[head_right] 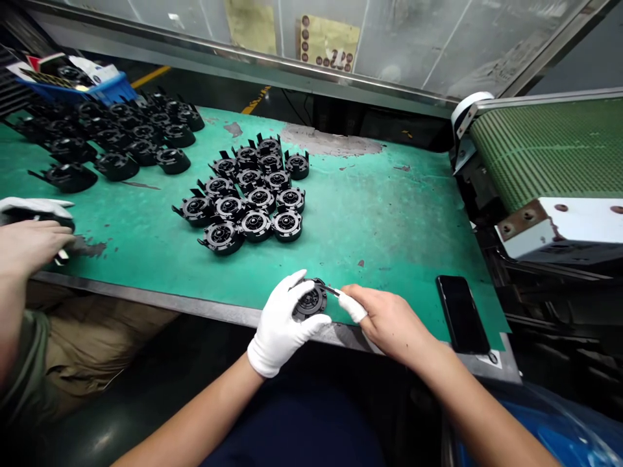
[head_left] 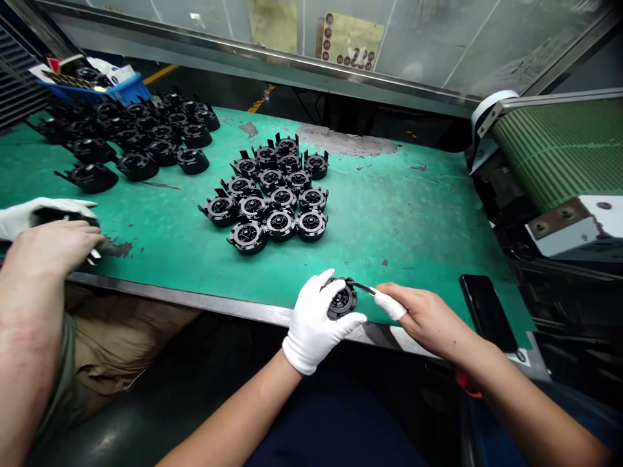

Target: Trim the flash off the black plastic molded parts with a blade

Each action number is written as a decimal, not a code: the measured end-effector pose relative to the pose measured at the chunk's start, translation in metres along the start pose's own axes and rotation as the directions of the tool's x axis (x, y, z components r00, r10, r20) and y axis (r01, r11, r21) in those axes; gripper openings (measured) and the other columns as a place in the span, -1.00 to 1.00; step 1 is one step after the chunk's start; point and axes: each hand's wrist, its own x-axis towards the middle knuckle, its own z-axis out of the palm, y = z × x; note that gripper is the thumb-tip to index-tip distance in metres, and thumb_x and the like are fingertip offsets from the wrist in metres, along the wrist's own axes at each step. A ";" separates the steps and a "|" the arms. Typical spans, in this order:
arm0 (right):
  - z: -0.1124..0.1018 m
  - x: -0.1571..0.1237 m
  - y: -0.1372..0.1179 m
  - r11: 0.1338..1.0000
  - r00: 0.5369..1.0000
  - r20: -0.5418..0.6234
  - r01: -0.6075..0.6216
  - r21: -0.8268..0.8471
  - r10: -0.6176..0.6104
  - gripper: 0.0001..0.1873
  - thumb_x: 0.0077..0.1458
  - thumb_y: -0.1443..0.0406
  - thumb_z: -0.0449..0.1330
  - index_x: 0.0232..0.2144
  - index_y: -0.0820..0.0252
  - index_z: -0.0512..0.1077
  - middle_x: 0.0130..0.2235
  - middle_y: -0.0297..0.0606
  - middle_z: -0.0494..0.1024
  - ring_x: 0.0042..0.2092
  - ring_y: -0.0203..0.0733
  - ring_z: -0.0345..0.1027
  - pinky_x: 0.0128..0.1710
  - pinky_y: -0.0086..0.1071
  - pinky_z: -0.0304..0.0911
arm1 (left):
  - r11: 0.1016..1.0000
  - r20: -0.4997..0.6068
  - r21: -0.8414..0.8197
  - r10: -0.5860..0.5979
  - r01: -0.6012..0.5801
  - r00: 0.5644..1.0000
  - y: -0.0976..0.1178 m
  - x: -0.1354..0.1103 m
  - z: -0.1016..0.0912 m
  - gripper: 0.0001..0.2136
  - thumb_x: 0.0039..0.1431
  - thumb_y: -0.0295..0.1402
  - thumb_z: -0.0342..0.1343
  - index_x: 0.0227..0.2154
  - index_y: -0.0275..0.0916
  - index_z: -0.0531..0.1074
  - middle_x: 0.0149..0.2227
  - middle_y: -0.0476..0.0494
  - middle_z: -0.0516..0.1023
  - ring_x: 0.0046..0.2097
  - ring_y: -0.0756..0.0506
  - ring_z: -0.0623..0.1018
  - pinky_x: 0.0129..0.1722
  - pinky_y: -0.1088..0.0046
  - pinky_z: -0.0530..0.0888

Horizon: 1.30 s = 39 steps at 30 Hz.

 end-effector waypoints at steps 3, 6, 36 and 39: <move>0.001 0.002 0.005 0.997 1.000 0.006 -0.030 -0.068 0.031 -0.63 0.36 0.17 -0.05 0.09 -0.07 0.43 0.03 -0.27 0.60 -0.03 -0.07 0.50 -0.11 -0.28 0.30 | 1.000 -0.010 0.000 -0.023 0.023 1.000 0.000 -0.001 0.001 -0.24 0.00 0.07 0.32 0.21 -0.16 0.26 0.24 -0.34 0.37 0.28 -0.33 0.37 0.29 -0.02 0.35; 0.001 0.008 0.001 0.991 0.998 0.060 0.004 -0.135 0.004 -0.62 0.36 0.17 -0.05 0.11 -0.12 0.43 -0.03 -0.30 0.63 -0.05 -0.08 0.51 -0.15 -0.31 0.30 | 0.997 -0.017 0.013 -0.079 0.079 0.997 0.000 -0.002 0.003 -0.08 -0.02 0.08 0.33 0.32 -0.20 0.08 0.27 -0.38 0.32 0.30 -0.35 0.35 0.29 -0.03 0.34; 0.032 -0.014 -0.018 0.985 0.992 0.039 -0.113 -0.128 0.119 -0.45 0.14 0.43 0.02 0.16 0.00 0.38 -0.05 -0.18 0.64 -0.08 -0.06 0.52 -0.15 -0.33 0.31 | 0.989 -0.029 0.012 -0.148 0.148 0.989 0.004 -0.002 0.003 -0.15 -0.03 0.07 0.35 0.26 -0.18 0.19 0.22 -0.31 0.39 0.26 -0.32 0.40 0.28 0.01 0.38; 0.043 -0.015 -0.021 0.988 0.991 0.046 -0.121 -0.100 0.126 -0.47 0.15 0.43 0.01 0.14 0.04 0.40 -0.08 -0.16 0.64 -0.09 -0.05 0.52 -0.15 -0.32 0.31 | 0.988 -0.025 0.005 -0.154 0.154 0.988 0.003 -0.002 0.003 -0.17 -0.03 0.05 0.36 0.25 -0.18 0.22 0.22 -0.31 0.40 0.25 -0.34 0.41 0.26 0.00 0.39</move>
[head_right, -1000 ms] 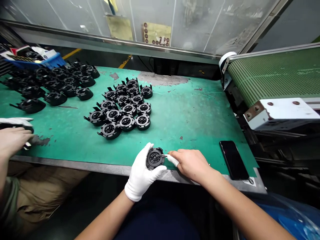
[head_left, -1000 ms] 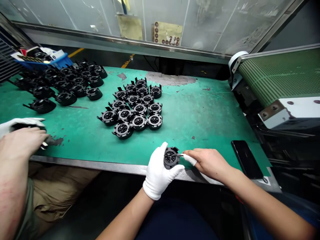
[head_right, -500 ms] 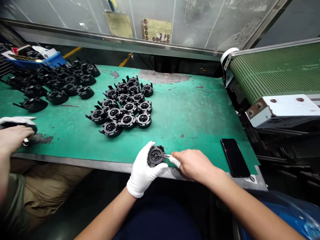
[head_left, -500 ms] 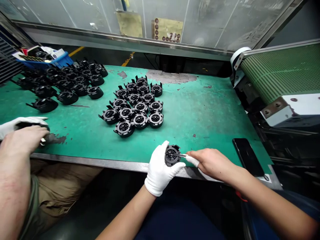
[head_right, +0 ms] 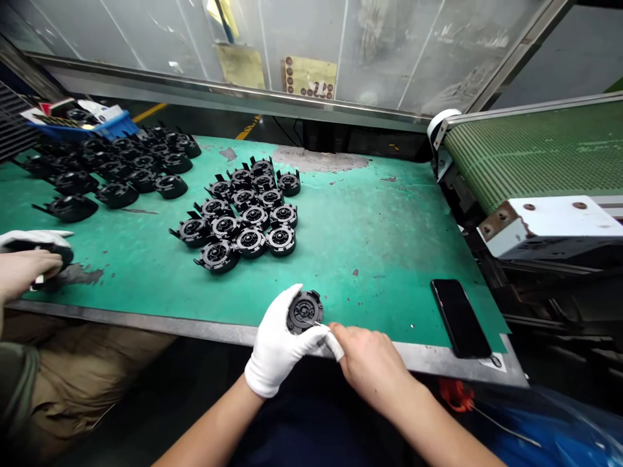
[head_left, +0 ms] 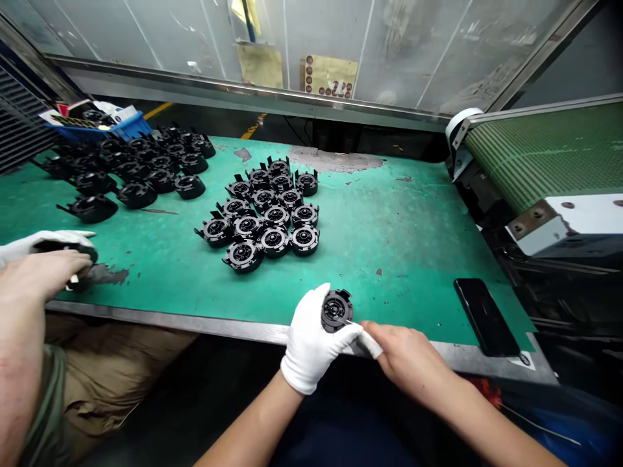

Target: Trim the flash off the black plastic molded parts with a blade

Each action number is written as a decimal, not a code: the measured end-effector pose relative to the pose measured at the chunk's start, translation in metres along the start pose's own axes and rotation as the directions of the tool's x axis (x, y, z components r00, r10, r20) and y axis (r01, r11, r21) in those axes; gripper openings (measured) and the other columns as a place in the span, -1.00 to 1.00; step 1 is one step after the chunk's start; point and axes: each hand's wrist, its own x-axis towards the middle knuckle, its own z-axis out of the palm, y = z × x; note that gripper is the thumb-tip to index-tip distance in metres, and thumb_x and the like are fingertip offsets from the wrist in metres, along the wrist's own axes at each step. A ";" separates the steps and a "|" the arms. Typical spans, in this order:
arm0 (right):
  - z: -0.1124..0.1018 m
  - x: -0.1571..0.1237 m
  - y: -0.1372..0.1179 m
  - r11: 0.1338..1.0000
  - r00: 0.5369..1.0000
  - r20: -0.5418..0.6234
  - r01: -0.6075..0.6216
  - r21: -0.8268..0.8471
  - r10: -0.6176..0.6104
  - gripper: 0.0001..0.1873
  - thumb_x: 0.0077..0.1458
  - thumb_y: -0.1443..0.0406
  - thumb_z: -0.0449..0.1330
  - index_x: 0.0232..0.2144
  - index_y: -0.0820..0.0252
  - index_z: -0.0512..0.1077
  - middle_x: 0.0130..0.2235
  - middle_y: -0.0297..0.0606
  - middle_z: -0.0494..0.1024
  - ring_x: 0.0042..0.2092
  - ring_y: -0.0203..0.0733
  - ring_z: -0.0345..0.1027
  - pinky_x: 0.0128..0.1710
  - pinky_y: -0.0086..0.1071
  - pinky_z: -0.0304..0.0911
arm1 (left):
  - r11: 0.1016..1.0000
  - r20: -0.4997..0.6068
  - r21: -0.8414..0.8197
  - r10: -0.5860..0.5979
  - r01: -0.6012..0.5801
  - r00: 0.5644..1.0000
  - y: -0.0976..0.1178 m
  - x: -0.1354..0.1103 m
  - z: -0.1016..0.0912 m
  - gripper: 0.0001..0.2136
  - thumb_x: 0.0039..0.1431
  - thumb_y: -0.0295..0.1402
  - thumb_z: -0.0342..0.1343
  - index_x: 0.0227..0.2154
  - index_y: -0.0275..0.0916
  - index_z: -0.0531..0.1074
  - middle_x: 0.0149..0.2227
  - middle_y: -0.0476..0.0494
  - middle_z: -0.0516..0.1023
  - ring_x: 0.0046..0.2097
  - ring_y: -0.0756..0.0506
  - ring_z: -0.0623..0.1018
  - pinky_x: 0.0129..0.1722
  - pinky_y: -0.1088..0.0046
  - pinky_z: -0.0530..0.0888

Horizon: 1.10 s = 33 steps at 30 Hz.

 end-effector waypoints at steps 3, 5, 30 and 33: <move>0.004 0.000 0.000 0.988 1.000 -0.015 0.020 0.151 -0.018 -0.53 0.15 0.42 0.01 0.05 0.03 0.46 -0.13 -0.20 0.65 -0.11 -0.07 0.52 -0.15 -0.34 0.30 | 0.999 0.015 -0.020 -0.027 0.028 1.000 -0.001 0.000 0.000 -0.18 -0.03 0.03 0.36 0.26 -0.16 0.22 0.24 -0.30 0.38 0.27 -0.34 0.39 0.27 -0.03 0.37; 0.006 -0.001 -0.002 0.947 0.998 -0.058 0.025 0.321 -0.007 -0.59 0.15 0.41 0.01 -0.02 0.03 0.48 -0.18 -0.26 0.65 -0.16 -0.09 0.51 -0.18 -0.36 0.29 | 0.997 0.016 -0.051 -0.065 0.065 0.998 -0.001 0.000 0.001 -0.15 -0.05 0.02 0.38 0.26 -0.16 0.21 0.24 -0.30 0.37 0.28 -0.34 0.38 0.29 -0.03 0.35; 0.007 -0.005 0.024 0.996 0.991 -0.108 0.085 0.013 -0.083 -0.25 0.09 0.49 0.00 0.33 0.04 0.22 0.07 -0.16 0.57 0.01 0.01 0.51 -0.04 -0.12 0.45 | 0.998 0.313 -0.063 0.031 -0.011 0.949 -0.002 0.024 -0.023 -0.11 -0.06 0.06 0.36 0.28 -0.15 0.14 0.29 -0.29 0.30 0.32 -0.31 0.32 0.34 0.01 0.27; 0.009 -0.011 0.020 0.995 0.992 -0.088 0.092 0.028 -0.090 -0.23 0.06 0.52 -0.02 0.33 0.09 0.21 0.05 -0.13 0.58 0.00 0.01 0.52 -0.03 -0.13 0.46 | 0.997 0.286 -0.074 0.023 -0.002 0.958 -0.002 0.022 -0.021 -0.11 -0.07 0.08 0.37 0.26 -0.15 0.16 0.27 -0.28 0.34 0.29 -0.30 0.37 0.31 0.03 0.31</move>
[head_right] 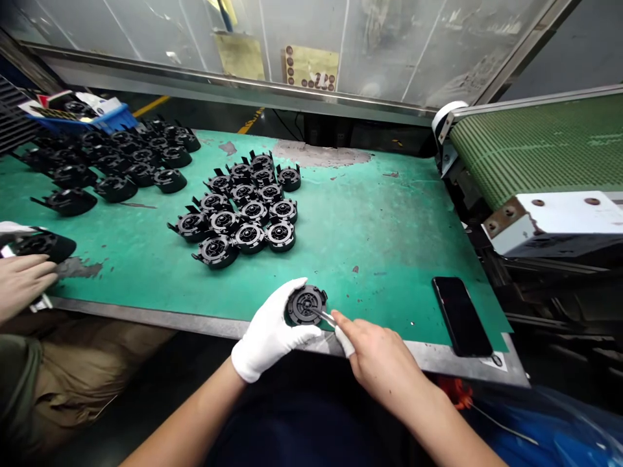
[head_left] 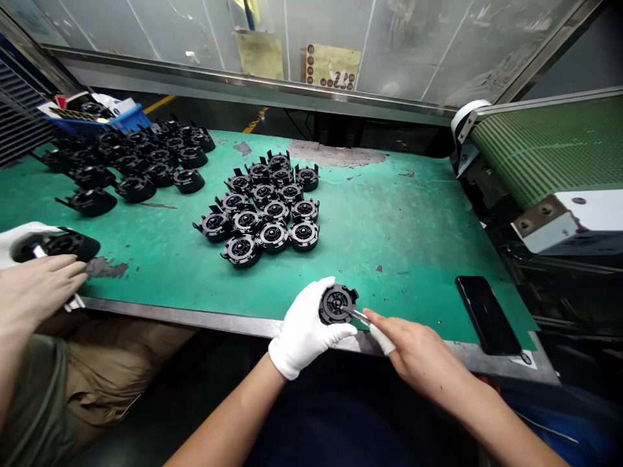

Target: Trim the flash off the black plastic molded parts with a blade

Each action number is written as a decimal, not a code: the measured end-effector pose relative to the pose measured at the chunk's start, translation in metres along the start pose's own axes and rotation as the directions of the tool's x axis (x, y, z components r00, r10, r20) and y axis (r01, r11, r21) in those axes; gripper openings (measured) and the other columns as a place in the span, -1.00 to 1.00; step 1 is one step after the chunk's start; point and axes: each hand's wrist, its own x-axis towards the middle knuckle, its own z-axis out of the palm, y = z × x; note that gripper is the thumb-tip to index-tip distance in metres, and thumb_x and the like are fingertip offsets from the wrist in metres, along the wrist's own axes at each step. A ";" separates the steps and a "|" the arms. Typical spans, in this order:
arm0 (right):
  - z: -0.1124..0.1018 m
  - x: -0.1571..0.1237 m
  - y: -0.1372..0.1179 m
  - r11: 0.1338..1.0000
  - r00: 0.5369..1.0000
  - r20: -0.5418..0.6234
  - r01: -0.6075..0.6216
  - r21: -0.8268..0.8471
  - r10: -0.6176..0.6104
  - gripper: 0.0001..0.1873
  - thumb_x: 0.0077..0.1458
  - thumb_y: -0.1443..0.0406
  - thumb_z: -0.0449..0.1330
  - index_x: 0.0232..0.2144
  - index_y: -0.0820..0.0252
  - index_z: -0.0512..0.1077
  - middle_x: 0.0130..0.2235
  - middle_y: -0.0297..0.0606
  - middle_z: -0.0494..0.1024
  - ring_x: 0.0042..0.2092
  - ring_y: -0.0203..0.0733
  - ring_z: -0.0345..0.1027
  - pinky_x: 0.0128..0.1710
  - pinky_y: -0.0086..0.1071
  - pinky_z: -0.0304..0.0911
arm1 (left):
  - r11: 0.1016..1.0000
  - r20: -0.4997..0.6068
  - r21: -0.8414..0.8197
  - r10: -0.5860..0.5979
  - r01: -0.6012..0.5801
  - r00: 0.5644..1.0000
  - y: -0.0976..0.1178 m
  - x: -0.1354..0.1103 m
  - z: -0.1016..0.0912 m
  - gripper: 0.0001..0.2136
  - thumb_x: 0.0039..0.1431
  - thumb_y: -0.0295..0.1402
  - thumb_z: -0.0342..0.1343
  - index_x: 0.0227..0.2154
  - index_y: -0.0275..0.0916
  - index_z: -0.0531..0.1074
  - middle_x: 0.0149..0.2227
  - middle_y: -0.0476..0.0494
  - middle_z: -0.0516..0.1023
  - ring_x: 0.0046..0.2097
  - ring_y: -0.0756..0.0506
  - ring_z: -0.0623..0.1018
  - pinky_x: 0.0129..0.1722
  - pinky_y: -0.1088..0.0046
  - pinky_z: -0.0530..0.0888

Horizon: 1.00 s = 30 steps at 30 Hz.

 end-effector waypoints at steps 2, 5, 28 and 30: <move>0.000 -0.004 -0.002 0.999 1.000 0.004 0.012 0.032 -0.012 -0.24 0.07 0.52 -0.03 0.33 0.12 0.22 0.08 -0.13 0.57 0.03 -0.01 0.51 -0.01 -0.15 0.46 | 1.000 -0.018 -0.004 -0.014 0.014 1.000 0.002 -0.001 0.002 -0.12 -0.08 0.09 0.36 0.25 -0.16 0.17 0.26 -0.28 0.35 0.28 -0.29 0.38 0.30 0.04 0.32; -0.001 -0.009 -0.002 0.996 0.999 -0.044 0.023 0.087 -0.019 -0.28 0.11 0.50 -0.04 0.31 0.11 0.26 0.15 -0.18 0.52 0.09 -0.05 0.47 0.08 -0.17 0.41 | 0.999 -0.051 -0.014 -0.033 0.032 0.998 0.004 -0.002 0.005 -0.12 -0.09 0.10 0.36 0.24 -0.18 0.19 0.24 -0.27 0.37 0.27 -0.28 0.39 0.30 0.06 0.33; 0.019 0.049 -0.035 0.758 0.943 -0.229 -0.036 0.651 0.241 -0.52 0.20 0.37 -0.03 0.14 0.17 0.38 0.07 -0.18 0.57 0.03 -0.07 0.47 0.02 -0.25 0.38 | 1.000 -0.204 -0.016 -0.017 0.014 0.979 0.029 -0.059 0.019 -0.40 0.26 -0.23 0.16 0.29 -0.15 0.09 0.38 -0.32 0.09 0.40 -0.30 0.16 0.36 -0.05 0.20; 0.009 0.059 -0.026 0.798 0.946 -0.242 -0.029 0.602 0.216 -0.52 0.17 0.38 -0.01 0.12 0.18 0.41 0.04 -0.19 0.59 0.02 -0.07 0.47 0.02 -0.24 0.36 | 0.999 -0.128 0.034 0.001 0.004 0.992 0.031 -0.074 0.012 -0.36 0.27 -0.23 0.15 0.33 -0.13 0.03 0.40 -0.30 0.07 0.41 -0.30 0.12 0.37 -0.05 0.18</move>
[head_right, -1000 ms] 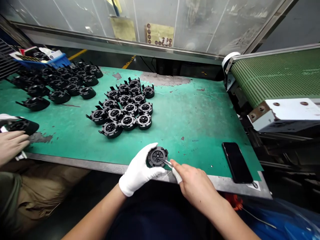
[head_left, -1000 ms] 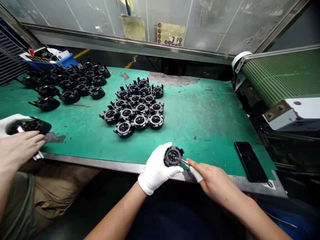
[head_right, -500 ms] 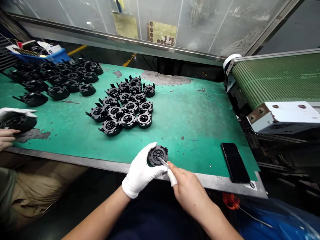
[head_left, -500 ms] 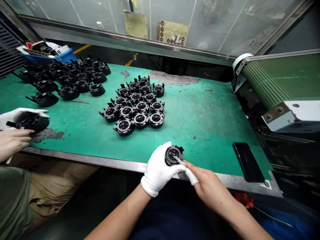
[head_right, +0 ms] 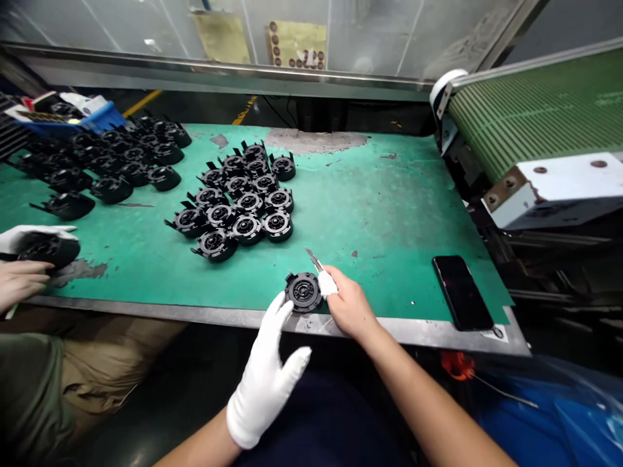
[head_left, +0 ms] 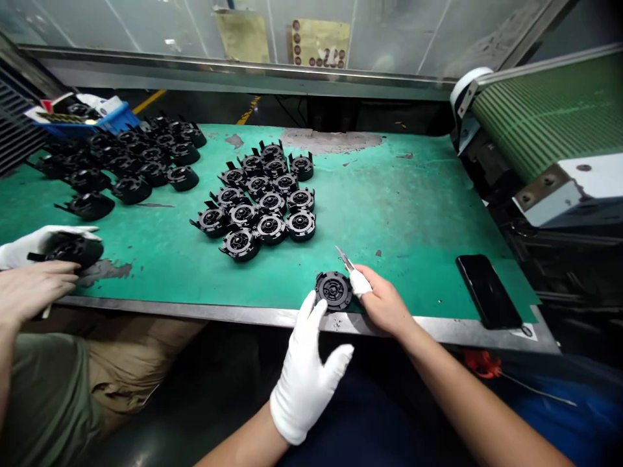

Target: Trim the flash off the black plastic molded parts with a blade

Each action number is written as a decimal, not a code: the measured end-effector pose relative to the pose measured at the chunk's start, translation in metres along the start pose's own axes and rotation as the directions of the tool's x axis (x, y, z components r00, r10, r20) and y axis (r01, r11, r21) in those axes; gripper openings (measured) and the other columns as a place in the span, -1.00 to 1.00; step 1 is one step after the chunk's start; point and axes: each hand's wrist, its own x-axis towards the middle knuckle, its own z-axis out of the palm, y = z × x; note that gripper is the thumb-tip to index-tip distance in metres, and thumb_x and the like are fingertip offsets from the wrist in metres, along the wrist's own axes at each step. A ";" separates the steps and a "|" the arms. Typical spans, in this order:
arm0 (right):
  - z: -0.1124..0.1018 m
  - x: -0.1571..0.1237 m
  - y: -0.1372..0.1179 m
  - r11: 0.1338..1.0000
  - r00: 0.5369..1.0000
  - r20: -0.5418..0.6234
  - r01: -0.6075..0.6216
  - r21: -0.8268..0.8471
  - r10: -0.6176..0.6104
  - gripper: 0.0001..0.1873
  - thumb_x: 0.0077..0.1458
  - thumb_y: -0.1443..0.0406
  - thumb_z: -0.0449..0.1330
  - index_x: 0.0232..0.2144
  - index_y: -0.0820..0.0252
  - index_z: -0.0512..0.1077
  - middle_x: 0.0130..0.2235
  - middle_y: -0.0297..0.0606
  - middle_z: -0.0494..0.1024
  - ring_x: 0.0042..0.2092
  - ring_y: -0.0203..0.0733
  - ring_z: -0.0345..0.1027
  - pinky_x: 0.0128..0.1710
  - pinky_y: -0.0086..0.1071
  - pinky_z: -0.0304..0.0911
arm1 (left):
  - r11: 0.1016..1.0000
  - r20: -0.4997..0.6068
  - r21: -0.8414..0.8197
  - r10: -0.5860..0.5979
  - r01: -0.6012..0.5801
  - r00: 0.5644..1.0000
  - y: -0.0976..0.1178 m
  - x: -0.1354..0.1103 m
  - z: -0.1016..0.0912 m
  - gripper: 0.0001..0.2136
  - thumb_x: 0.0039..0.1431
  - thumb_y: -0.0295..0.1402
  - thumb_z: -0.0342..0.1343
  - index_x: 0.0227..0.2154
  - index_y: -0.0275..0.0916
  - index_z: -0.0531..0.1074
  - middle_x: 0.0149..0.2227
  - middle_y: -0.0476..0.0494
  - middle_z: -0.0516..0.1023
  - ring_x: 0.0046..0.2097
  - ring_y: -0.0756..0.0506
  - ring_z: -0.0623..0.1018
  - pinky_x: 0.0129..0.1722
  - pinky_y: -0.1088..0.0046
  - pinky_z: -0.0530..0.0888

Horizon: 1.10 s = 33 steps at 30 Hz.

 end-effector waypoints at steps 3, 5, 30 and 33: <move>-0.027 0.002 0.003 0.989 0.992 0.065 0.117 -0.090 -0.111 -0.46 0.13 0.43 0.00 0.13 0.09 0.43 0.12 -0.29 0.54 0.11 -0.12 0.42 0.13 -0.28 0.28 | 1.000 0.017 0.018 -0.005 0.005 1.000 -0.001 -0.001 -0.011 -0.35 0.25 -0.21 0.17 0.33 -0.11 0.04 0.37 -0.28 0.13 0.39 -0.29 0.17 0.36 -0.02 0.21; -0.042 -0.009 0.006 0.951 0.976 0.153 0.190 -0.245 -0.155 -0.45 0.13 0.43 0.02 0.14 0.04 0.44 0.12 -0.32 0.55 0.11 -0.13 0.43 0.12 -0.30 0.29 | 1.000 0.003 0.009 0.001 -0.001 1.000 -0.005 0.013 -0.013 -0.30 0.22 -0.19 0.21 0.33 -0.13 0.03 0.36 -0.28 0.14 0.39 -0.28 0.18 0.37 0.00 0.20; -0.031 -0.055 -0.001 0.901 0.959 0.281 0.102 -0.423 0.024 -0.47 0.19 0.43 0.01 0.16 0.04 0.41 0.04 -0.27 0.60 0.01 -0.07 0.51 0.02 -0.26 0.38 | 0.998 0.079 -0.048 -0.035 0.039 0.996 -0.020 0.075 0.003 -0.22 -0.05 0.03 0.38 0.18 -0.16 0.24 0.17 -0.20 0.44 0.19 -0.27 0.48 0.24 0.11 0.41; -0.028 -0.058 0.002 0.886 0.980 0.198 0.071 -0.458 0.024 -0.47 0.21 0.41 0.00 0.19 0.06 0.38 0.11 -0.25 0.55 0.06 -0.04 0.47 0.09 -0.19 0.35 | 0.994 0.091 -0.108 -0.023 0.033 0.996 -0.017 0.075 0.005 -0.28 -0.01 -0.01 0.37 0.16 -0.16 0.25 0.11 -0.18 0.49 0.13 -0.23 0.53 0.19 0.16 0.46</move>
